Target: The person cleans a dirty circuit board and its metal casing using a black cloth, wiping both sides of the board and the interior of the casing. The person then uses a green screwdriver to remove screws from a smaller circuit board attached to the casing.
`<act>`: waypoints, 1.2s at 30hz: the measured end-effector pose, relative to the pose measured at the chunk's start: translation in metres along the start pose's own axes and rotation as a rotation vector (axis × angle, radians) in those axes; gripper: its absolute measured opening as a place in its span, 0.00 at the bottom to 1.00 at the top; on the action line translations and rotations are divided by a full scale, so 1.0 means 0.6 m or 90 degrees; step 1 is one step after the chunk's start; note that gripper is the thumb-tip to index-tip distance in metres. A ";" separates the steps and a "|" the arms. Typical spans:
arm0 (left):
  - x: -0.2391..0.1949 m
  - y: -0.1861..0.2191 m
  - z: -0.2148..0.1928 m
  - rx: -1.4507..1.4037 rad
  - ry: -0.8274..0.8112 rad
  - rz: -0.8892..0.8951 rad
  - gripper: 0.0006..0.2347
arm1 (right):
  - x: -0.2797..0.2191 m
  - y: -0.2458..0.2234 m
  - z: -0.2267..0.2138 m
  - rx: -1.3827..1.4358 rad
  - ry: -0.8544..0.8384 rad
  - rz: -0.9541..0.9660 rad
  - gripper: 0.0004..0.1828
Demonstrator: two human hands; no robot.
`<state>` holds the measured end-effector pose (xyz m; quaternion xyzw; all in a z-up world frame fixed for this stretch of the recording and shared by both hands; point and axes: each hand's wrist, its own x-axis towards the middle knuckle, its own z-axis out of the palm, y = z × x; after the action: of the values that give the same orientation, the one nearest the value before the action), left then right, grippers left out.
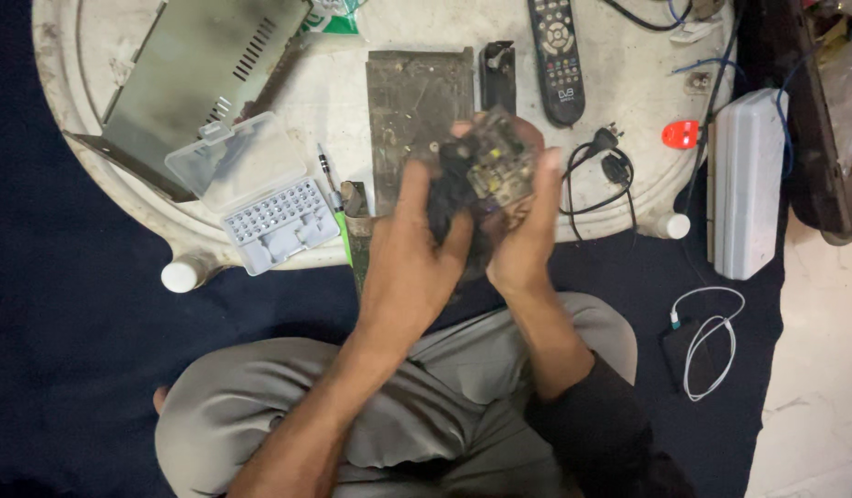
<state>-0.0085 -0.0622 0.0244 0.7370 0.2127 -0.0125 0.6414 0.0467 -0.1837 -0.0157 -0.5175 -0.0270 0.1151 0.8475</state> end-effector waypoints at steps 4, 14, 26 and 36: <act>0.011 -0.008 -0.013 -0.299 0.094 -0.040 0.14 | 0.013 -0.008 -0.007 0.187 0.061 0.076 0.35; -0.026 0.013 -0.001 0.030 -0.102 0.049 0.24 | 0.023 -0.012 -0.015 0.201 0.065 0.127 0.40; -0.044 0.016 0.007 0.264 -0.208 0.264 0.39 | 0.037 -0.022 -0.014 0.309 0.057 0.231 0.39; -0.048 0.006 0.017 0.241 -0.246 0.252 0.42 | 0.039 -0.014 -0.016 0.305 0.008 0.254 0.38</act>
<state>-0.0309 -0.0810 0.0342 0.8542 -0.0663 -0.0665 0.5113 0.0723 -0.1907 -0.0142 -0.2990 0.1079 0.2789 0.9062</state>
